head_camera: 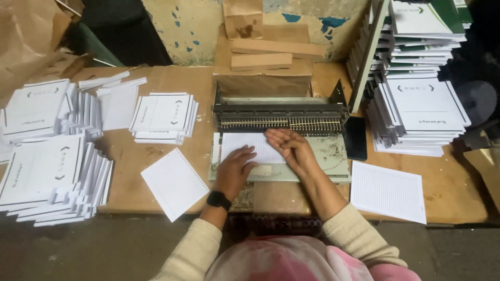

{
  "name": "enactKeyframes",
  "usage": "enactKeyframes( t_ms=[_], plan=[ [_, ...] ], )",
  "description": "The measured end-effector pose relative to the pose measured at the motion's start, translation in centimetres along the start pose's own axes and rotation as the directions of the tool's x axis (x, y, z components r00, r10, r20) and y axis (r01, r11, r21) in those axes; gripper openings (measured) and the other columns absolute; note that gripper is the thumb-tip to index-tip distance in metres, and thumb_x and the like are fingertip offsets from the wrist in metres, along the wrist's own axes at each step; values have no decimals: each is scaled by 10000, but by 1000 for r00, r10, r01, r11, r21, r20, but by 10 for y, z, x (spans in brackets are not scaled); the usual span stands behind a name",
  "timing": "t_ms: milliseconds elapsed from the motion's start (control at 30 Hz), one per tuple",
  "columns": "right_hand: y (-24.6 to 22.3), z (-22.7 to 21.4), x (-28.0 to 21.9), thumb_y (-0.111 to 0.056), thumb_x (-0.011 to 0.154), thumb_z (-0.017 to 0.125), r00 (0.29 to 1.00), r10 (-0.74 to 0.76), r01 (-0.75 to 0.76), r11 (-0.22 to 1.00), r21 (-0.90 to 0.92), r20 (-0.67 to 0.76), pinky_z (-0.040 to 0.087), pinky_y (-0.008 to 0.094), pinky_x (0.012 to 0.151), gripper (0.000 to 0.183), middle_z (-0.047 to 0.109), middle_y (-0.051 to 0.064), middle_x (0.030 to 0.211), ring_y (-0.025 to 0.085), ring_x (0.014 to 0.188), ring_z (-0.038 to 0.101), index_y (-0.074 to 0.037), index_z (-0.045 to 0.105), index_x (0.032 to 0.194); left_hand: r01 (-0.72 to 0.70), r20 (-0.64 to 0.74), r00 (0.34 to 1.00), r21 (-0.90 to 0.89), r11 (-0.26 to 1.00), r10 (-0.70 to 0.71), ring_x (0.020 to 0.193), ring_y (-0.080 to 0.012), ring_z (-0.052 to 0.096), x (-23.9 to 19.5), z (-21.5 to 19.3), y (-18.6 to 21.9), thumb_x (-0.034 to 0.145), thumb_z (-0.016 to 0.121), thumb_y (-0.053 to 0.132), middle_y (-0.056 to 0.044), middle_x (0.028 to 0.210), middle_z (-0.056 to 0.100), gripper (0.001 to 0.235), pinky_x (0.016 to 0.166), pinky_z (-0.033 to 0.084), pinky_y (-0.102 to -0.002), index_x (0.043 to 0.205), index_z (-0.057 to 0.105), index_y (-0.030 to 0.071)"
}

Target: Manually punching holes in stacks of paper using a comb binding machine on a production table.

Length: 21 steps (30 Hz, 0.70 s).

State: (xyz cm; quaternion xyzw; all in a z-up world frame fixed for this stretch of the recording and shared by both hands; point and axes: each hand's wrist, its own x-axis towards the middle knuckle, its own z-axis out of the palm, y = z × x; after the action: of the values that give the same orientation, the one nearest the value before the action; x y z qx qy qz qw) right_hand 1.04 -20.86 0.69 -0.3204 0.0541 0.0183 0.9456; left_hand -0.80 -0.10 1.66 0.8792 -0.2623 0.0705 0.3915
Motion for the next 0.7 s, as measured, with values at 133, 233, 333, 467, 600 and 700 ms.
enactKeyframes(
  t_ms=[133, 233, 333, 467, 600, 700],
  plan=[
    [16, 4, 19, 150, 720, 375, 997, 78, -78, 989, 123, 9, 348, 551, 1111, 566, 381, 440, 1354, 496, 1300, 416, 228, 310, 1277, -16, -22, 1000, 19, 1000, 16, 1217, -263, 572, -1, 1, -1, 905, 671, 242, -61, 1175, 686, 243, 1015, 479, -409, 1102, 703, 104],
    [23, -1, 38, 112, 766, 390, 985, 170, -165, 965, 205, -10, 370, 555, 1080, 529, 399, 453, 1311, 513, 1274, 426, 248, 323, 1272, -8, -31, 999, -4, 1000, 8, 1215, -273, 575, -1, 0, 2, 914, 663, 228, -74, 1172, 689, 232, 1017, 478, -414, 1097, 705, 91],
    [35, 0, 46, 78, 762, 450, 978, 203, -189, 954, 233, -40, 405, 538, 1053, 466, 473, 392, 1202, 506, 1227, 479, 236, 394, 1197, -9, -24, 1000, -8, 1000, 9, 1217, -274, 572, -1, 3, -2, 922, 659, 211, -84, 1170, 689, 221, 1023, 473, -415, 1096, 706, 84],
    [45, 19, 40, 100, 737, 452, 984, 163, -139, 956, 259, -73, 422, 552, 1055, 409, 493, 357, 1151, 498, 1183, 516, 197, 409, 1132, -28, -17, 999, 6, 1000, 28, 1220, -275, 570, 0, 8, -8, 937, 640, 219, -79, 1170, 688, 221, 1028, 466, -418, 1110, 702, 96],
    [62, 24, 30, 159, 683, 402, 997, -21, 35, 983, 181, -74, 362, 580, 1110, 481, 449, 387, 1249, 503, 1251, 462, 148, 392, 1164, -43, -19, 999, -12, 999, 43, 1221, -294, 570, 0, 8, -9, 936, 637, 224, -90, 1167, 693, 234, 1048, 443, -429, 1116, 704, 91],
    [65, 22, 30, 211, 586, 352, 998, -59, 61, 976, 208, -15, 371, 575, 1116, 565, 473, 341, 1219, 487, 1240, 468, 97, 409, 1136, -41, -32, 999, 21, 999, 41, 1224, -273, 571, 0, 14, -16, 931, 636, 266, -70, 1153, 699, 248, 1042, 448, -416, 1113, 709, 113]
  ],
)
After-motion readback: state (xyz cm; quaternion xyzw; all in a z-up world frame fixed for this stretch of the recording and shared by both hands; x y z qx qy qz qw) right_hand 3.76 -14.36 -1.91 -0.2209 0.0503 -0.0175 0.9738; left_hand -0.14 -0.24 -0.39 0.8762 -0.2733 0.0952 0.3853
